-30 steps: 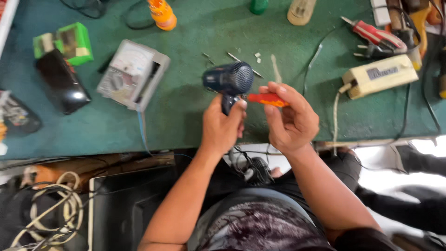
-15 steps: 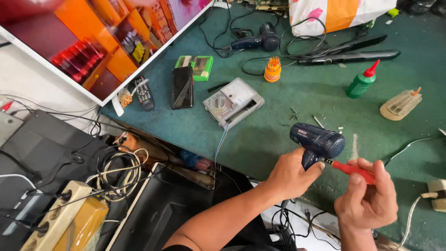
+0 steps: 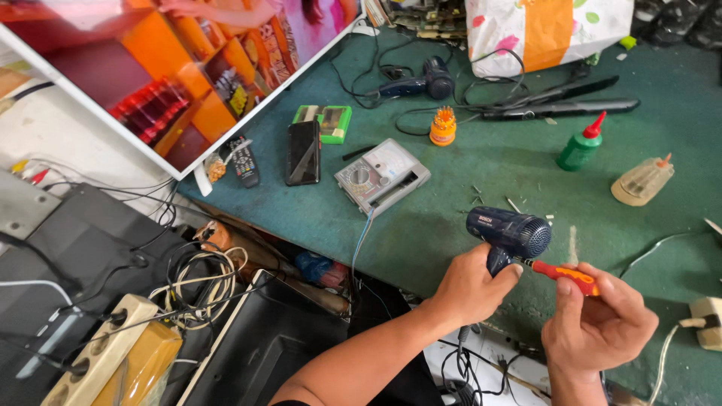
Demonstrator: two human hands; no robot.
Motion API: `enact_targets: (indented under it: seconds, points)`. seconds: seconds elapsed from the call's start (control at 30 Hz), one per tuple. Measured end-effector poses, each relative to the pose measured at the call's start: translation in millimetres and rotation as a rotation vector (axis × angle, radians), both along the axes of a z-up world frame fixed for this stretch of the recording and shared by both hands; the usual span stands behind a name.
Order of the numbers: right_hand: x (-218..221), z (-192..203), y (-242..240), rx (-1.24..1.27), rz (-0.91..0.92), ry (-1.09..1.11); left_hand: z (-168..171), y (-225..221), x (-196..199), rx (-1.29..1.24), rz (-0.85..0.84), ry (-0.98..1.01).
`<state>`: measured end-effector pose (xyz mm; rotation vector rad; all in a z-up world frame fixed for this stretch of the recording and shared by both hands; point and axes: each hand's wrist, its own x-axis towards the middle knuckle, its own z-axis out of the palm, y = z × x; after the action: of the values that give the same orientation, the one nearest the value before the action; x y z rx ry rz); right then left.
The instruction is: The person uses a screwdriver to remove screws from the casing of a blue hair dryer. They hold the hair dryer in one hand and turn the screwdriver with the other, working on the back of the device.
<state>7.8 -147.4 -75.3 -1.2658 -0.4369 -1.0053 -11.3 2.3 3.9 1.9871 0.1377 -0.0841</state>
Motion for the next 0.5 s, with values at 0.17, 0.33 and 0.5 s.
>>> enact_targets:
  seconds: [0.17,0.33,0.5]
  points:
    - [10.8,-5.8,-7.0,-0.062,-0.043,-0.092,-2.6,0.2,0.5,0.007,0.012,-0.006]
    - [7.5,-8.3,-13.6,0.001,0.017,0.049,-4.1,0.8,1.3,0.011,0.021,-0.009]
    - [6.5,14.2,-1.0,-0.046,0.072,-0.097,1.8,0.1,1.0,-0.018,0.025,0.011]
